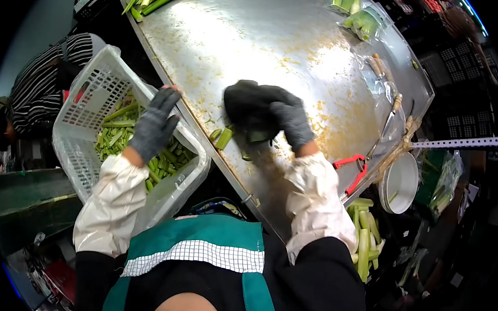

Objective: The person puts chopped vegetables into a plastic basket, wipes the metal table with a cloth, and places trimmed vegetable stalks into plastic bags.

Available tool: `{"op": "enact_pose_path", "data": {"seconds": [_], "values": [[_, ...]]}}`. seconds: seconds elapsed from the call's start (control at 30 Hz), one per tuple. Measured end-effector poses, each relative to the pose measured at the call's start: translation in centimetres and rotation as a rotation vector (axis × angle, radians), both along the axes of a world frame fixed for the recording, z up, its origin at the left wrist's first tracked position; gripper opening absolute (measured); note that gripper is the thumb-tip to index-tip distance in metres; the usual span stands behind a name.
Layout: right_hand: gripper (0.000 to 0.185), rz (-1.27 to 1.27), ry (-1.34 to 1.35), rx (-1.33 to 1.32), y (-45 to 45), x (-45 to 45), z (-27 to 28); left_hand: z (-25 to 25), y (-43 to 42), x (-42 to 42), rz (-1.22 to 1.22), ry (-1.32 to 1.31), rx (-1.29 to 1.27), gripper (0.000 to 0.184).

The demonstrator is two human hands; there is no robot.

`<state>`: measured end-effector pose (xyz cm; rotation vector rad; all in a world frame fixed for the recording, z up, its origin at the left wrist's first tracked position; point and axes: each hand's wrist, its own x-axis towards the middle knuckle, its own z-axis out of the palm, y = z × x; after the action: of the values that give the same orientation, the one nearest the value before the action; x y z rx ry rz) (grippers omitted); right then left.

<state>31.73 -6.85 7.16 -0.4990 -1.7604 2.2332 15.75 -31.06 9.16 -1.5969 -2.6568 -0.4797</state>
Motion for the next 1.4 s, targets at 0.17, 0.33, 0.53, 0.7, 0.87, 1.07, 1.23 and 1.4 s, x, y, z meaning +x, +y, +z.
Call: {"op": "enact_pose_path", "data": {"seconds": [0.17,0.33,0.53,0.7,0.87,1.07,1.23,1.4], "values": [[0.043,-0.27,-0.167,0.369,2.6,12.9,3.2,-3.6,6.2,-1.3,-0.122,-0.137,-0.195,0.04],[0.05,-0.382,-0.409,0.198,-0.2,20.8,-4.9,-7.7,10.7,-2.2,0.101,-0.282,-0.69,0.038],[0.043,-0.441,-0.681,0.956,-5.5,10.9,-7.0,-7.7,11.8,2.1,0.154,-0.395,-0.627,0.037],[0.042,-0.242,-0.513,0.798,-8.1,1.4,-6.4,-9.3,12.7,2.7,0.049,-0.399,-0.552,0.029],[0.04,-0.314,0.028,0.005,-5.8,4.0,-3.0,-6.9,10.6,-0.4,0.03,-0.383,-0.539,0.042],[0.044,-0.337,-0.252,0.334,-6.2,16.7,1.2,-5.6,8.7,-1.3,-0.18,-0.409,-0.632,0.079],[0.057,-0.208,-0.731,0.936,-12.7,20.1,-3.5,-3.8,8.5,1.8,-0.185,-0.389,-0.714,0.099],[0.058,-0.262,-0.97,1.115,-13.4,16.7,0.5,-3.2,9.0,4.9,-0.212,-0.374,-0.74,0.11]]}}
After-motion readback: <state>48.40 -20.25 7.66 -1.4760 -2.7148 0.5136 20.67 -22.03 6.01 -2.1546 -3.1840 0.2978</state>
